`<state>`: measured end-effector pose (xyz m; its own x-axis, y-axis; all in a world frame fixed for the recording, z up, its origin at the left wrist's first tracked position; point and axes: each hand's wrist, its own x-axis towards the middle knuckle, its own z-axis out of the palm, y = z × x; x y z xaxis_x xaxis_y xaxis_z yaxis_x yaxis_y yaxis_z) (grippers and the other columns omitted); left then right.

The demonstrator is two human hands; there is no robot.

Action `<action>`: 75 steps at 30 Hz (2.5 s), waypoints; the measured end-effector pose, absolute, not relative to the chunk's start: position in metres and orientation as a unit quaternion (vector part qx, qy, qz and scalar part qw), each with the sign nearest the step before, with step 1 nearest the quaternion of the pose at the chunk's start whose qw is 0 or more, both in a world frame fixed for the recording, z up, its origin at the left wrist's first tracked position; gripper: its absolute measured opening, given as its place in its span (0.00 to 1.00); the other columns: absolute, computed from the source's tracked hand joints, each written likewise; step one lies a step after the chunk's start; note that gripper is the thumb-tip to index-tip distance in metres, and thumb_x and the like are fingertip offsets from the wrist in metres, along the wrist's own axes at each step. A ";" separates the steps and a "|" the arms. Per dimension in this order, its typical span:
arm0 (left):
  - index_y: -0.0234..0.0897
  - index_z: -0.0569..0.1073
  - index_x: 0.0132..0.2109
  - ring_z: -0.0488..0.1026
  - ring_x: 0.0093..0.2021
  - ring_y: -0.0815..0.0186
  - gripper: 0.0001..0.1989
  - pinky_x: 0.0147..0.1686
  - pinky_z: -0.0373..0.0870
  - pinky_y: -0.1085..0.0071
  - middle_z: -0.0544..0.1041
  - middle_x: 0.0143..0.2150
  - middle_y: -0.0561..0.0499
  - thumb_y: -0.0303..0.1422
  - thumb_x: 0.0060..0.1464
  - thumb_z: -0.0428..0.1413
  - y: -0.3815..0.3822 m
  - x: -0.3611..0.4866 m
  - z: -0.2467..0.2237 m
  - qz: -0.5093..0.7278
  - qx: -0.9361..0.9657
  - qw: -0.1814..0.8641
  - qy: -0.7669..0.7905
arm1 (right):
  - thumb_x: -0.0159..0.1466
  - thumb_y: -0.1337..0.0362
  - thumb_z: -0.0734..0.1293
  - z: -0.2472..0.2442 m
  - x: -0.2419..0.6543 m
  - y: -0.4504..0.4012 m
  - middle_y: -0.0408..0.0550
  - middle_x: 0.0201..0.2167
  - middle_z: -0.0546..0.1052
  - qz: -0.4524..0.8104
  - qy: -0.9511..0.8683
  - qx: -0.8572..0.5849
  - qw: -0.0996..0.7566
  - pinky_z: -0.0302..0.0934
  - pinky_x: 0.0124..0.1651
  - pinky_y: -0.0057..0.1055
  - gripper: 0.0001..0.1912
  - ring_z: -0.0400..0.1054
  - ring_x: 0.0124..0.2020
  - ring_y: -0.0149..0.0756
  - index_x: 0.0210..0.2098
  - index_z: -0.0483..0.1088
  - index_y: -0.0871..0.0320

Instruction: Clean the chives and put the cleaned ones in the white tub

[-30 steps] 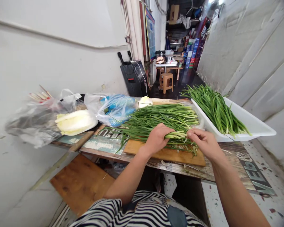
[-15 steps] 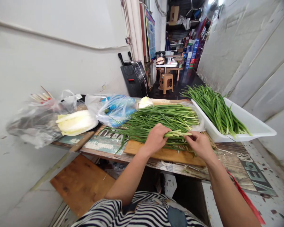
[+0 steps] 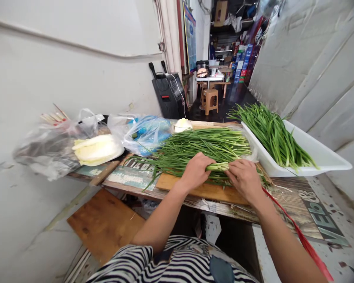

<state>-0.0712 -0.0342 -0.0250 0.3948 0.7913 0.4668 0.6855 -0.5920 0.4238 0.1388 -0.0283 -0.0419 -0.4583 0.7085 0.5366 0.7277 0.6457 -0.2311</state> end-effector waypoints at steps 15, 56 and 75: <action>0.34 0.75 0.43 0.69 0.41 0.59 0.14 0.44 0.67 0.61 0.79 0.40 0.46 0.20 0.48 0.53 -0.033 -0.077 -0.028 0.353 0.808 0.028 0.472 | 0.60 0.49 0.66 -0.042 0.162 -0.018 0.44 0.22 0.77 0.232 -0.660 -0.535 0.475 0.64 0.36 0.35 0.19 0.71 0.28 0.40 0.22 0.75 0.55; 0.36 0.63 0.57 0.72 0.48 0.59 0.24 0.50 0.67 0.63 0.76 0.49 0.47 0.21 0.52 0.52 -0.048 -0.074 -0.013 0.153 0.883 0.059 0.440 | 0.65 0.67 0.65 -0.031 0.152 -0.030 0.60 0.50 0.75 -0.174 -0.842 -0.339 0.382 0.66 0.50 0.39 0.22 0.70 0.50 0.45 0.58 0.64 0.62; 0.36 0.71 0.48 0.73 0.49 0.59 0.15 0.48 0.67 0.63 0.78 0.46 0.46 0.21 0.54 0.50 -0.046 -0.075 -0.012 0.100 0.905 0.032 0.412 | 0.66 0.68 0.62 -0.052 0.153 -0.039 0.53 0.38 0.79 -0.130 -0.898 -0.268 0.323 0.64 0.41 0.36 0.10 0.71 0.37 0.39 0.43 0.74 0.57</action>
